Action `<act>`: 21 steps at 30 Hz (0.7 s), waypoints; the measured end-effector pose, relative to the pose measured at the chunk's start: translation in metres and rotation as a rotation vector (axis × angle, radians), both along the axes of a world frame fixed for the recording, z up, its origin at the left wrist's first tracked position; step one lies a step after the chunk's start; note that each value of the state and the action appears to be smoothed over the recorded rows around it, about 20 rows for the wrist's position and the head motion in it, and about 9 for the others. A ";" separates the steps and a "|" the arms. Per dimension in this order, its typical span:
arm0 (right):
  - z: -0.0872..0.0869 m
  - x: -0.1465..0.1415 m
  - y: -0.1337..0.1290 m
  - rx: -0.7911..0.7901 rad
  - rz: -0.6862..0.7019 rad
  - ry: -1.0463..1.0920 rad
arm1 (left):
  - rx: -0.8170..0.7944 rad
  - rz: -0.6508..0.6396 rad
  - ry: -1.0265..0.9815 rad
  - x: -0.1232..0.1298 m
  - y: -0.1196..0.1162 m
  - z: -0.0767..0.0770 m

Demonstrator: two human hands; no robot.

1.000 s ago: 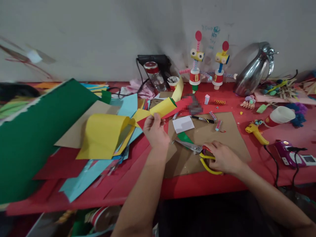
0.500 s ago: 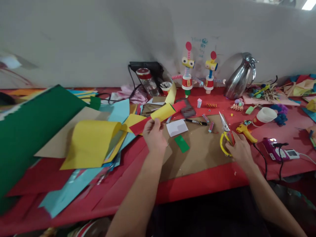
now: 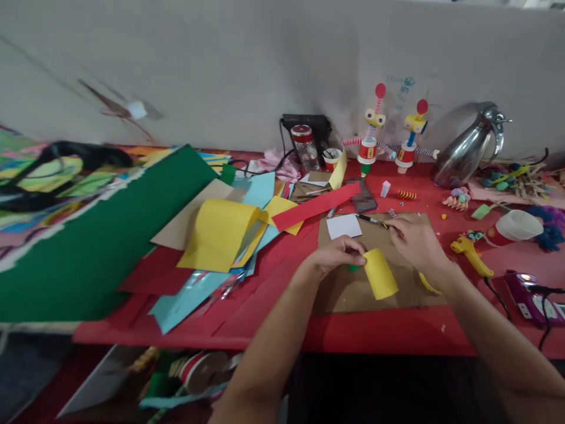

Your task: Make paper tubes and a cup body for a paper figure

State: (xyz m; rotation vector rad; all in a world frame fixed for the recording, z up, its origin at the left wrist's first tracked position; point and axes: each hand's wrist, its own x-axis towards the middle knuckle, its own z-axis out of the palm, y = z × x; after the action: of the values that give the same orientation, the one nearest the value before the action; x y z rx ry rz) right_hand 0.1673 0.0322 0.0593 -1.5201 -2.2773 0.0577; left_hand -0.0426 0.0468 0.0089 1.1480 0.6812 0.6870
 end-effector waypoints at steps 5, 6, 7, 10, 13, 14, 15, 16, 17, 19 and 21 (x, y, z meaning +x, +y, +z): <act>0.017 -0.089 0.092 -0.157 0.231 -0.318 | 0.041 -0.065 0.017 0.007 0.004 -0.010; 0.015 -0.104 0.105 -0.165 0.237 -0.332 | 0.040 -0.087 0.020 0.006 0.005 -0.012; 0.012 -0.116 0.115 -0.174 0.225 -0.347 | 0.037 -0.111 0.022 0.006 0.007 -0.013; -0.002 -0.138 0.133 -0.198 0.172 -0.376 | 0.018 -0.172 0.034 0.002 0.010 -0.015; -0.006 -0.144 0.143 -0.228 0.186 -0.398 | -0.013 -0.231 0.049 0.002 0.012 -0.015; -0.004 -0.146 0.147 -0.242 0.211 -0.399 | -0.018 -0.244 0.047 0.002 0.012 -0.015; 0.000 -0.150 0.150 -0.255 0.240 -0.394 | -0.016 -0.253 0.040 0.002 0.012 -0.015; 0.006 -0.156 0.154 -0.266 0.270 -0.382 | -0.008 -0.259 0.032 0.003 0.012 -0.016; 0.012 -0.163 0.157 -0.274 0.299 -0.365 | 0.002 -0.269 0.027 0.004 0.012 -0.016; 0.022 -0.185 0.161 -0.272 0.340 -0.316 | 0.015 -0.300 0.030 0.004 0.011 -0.016; 0.027 -0.211 0.162 -0.275 0.358 -0.271 | 0.009 -0.313 0.055 0.003 0.011 -0.016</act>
State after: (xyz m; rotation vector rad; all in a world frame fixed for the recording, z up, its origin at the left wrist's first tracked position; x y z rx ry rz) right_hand -0.0438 0.1938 0.0862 -1.2861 -2.8376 0.2916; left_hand -0.0399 0.0576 -0.0073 1.2526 0.5292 0.3947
